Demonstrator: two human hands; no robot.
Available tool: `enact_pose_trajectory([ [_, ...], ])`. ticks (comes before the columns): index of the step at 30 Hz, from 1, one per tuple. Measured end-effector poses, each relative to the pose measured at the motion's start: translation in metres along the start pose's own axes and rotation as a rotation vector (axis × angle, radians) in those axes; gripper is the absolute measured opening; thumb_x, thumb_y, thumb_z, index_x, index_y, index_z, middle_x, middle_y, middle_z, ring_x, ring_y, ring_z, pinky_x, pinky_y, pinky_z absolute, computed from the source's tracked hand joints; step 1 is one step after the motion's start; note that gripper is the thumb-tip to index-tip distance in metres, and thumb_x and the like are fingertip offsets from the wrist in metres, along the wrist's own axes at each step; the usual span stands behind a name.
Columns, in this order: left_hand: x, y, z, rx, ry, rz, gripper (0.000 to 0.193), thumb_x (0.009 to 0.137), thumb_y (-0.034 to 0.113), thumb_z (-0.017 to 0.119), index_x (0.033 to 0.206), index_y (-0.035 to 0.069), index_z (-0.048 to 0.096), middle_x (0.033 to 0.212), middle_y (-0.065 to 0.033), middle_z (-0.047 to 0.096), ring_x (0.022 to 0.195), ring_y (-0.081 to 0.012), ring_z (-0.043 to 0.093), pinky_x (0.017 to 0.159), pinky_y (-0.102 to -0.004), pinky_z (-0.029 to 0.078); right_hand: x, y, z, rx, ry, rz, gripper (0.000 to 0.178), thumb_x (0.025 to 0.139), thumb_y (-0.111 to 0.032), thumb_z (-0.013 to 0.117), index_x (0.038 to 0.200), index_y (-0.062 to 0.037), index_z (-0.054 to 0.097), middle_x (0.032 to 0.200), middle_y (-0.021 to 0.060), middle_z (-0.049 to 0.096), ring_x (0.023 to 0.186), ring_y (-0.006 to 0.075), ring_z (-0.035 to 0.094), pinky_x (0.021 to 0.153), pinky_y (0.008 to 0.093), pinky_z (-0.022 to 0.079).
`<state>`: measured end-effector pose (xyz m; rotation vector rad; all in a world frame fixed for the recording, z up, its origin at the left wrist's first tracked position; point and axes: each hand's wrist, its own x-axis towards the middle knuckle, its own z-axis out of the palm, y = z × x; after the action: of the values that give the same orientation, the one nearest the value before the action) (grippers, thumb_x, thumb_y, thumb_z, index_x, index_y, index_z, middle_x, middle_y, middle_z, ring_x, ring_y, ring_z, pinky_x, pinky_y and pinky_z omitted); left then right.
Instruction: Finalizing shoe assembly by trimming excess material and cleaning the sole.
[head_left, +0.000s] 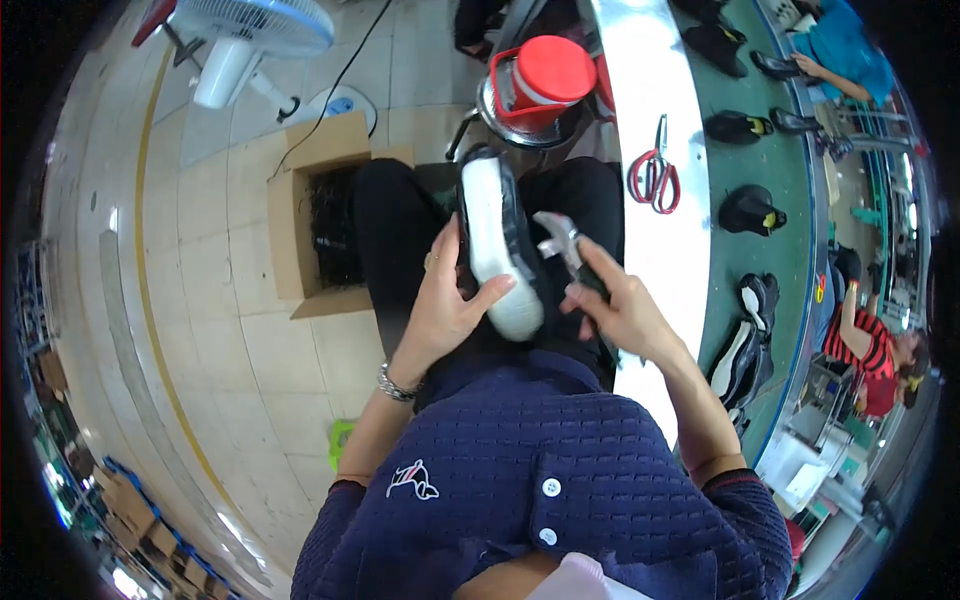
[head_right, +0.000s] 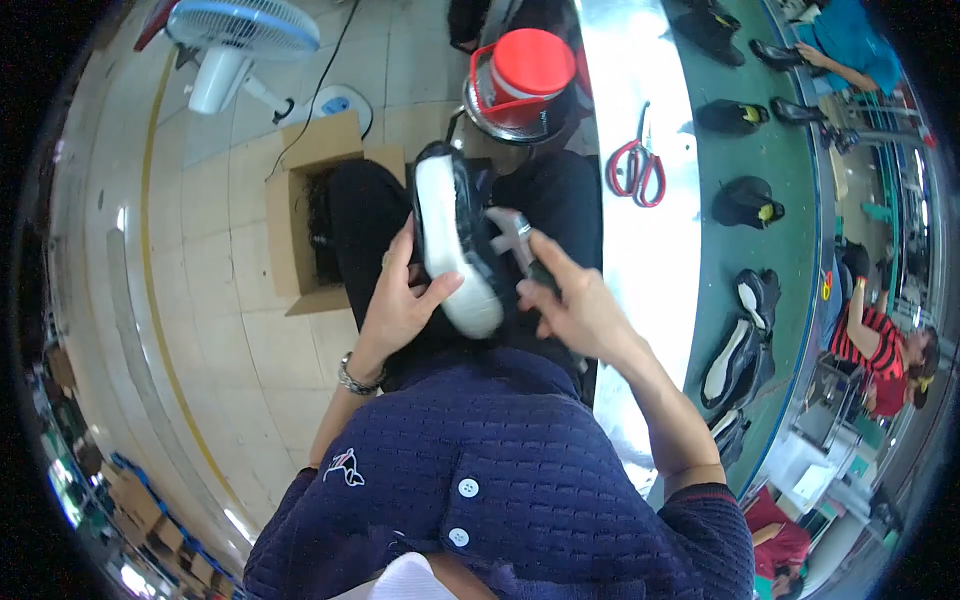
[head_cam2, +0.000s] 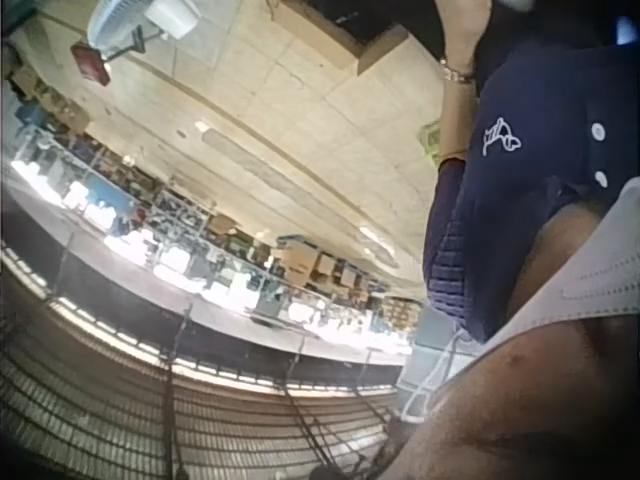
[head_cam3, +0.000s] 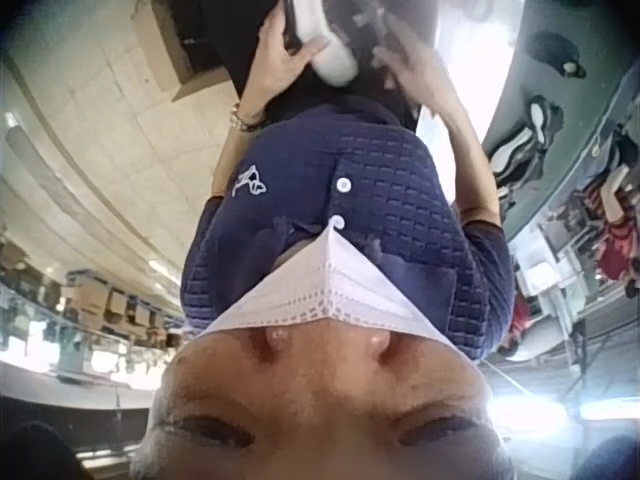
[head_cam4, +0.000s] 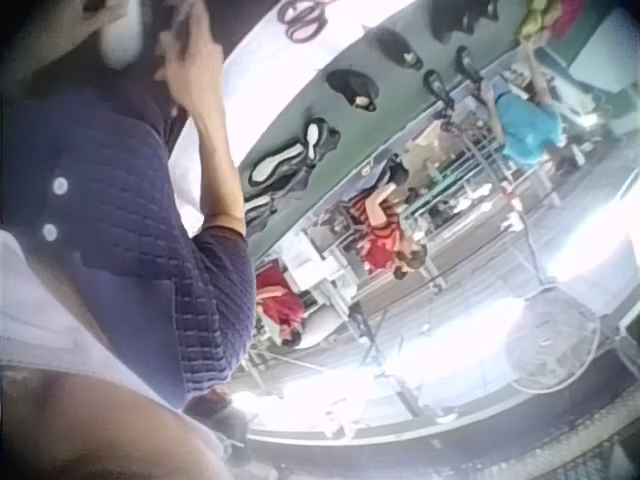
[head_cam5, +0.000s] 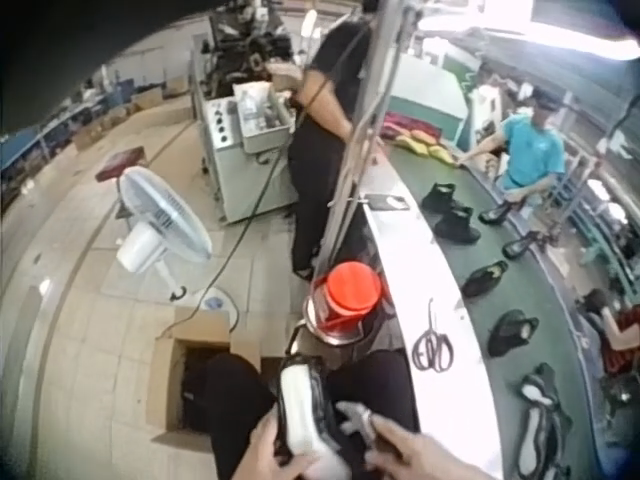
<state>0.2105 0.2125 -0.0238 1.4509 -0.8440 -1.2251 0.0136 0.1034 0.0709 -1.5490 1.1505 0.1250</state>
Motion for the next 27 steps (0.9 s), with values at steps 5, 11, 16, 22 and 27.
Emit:
enact_pose_trajectory([
  [5,-0.001,0.005,-0.032,0.436,0.427,0.115,0.032,0.095,0.024,0.056,0.102,-0.006,0.065,0.081,-0.0178,0.066,0.075,-0.0305,0.065,0.07,-0.0349,0.051,0.012,-0.022,0.019,-0.177,-0.139,-0.184,0.057,0.094,-0.012,0.055,0.146,-0.0139,0.03,0.088,0.0168,0.066,0.069,0.0238,0.066,0.07,0.0366,0.053],
  [11,-0.013,-0.007,-0.023,0.541,0.432,0.274,0.024,0.096,0.018,0.054,0.091,-0.003,0.065,0.078,-0.0166,0.066,0.067,-0.0318,0.063,0.059,-0.0372,0.05,0.026,-0.063,0.014,-0.58,-0.329,-0.194,0.055,0.094,-0.015,0.053,0.144,-0.0132,0.029,0.076,0.0211,0.066,0.075,0.0395,0.066,0.075,0.0465,0.051],
  [16,-0.016,-0.012,-0.021,0.65,0.287,0.429,0.022,0.093,0.015,0.055,0.095,-0.006,0.062,0.074,-0.016,0.064,0.066,-0.0303,0.064,0.059,-0.0386,0.052,0.034,-0.094,0.019,-0.912,-0.394,-0.243,0.061,0.091,-0.013,0.055,0.146,-0.0165,0.028,0.076,0.0222,0.064,0.071,0.0396,0.065,0.069,0.05,0.05],
  [22,-0.022,0.0,-0.022,0.483,0.199,0.146,0.03,0.095,0.017,0.054,0.119,-0.001,0.058,0.092,-0.0193,0.065,0.075,-0.0223,0.067,0.068,-0.0329,0.054,0.042,-0.081,0.022,-0.956,-0.433,-0.177,0.06,0.093,-0.015,0.054,0.146,-0.0208,0.027,0.073,0.0182,0.064,0.07,0.0368,0.066,0.066,0.0465,0.053],
  [27,0.015,-0.017,-0.026,-1.242,-0.279,-0.328,0.074,0.096,0.039,0.054,0.153,0.016,0.013,0.153,-0.0057,0.027,0.134,-0.0161,0.035,0.108,-0.0327,0.032,0.039,-0.037,0.019,-0.807,-0.301,-0.38,0.06,0.093,-0.016,0.056,0.145,-0.0277,0.028,0.09,0.0191,0.068,0.071,0.0353,0.067,0.069,0.0455,0.056],
])
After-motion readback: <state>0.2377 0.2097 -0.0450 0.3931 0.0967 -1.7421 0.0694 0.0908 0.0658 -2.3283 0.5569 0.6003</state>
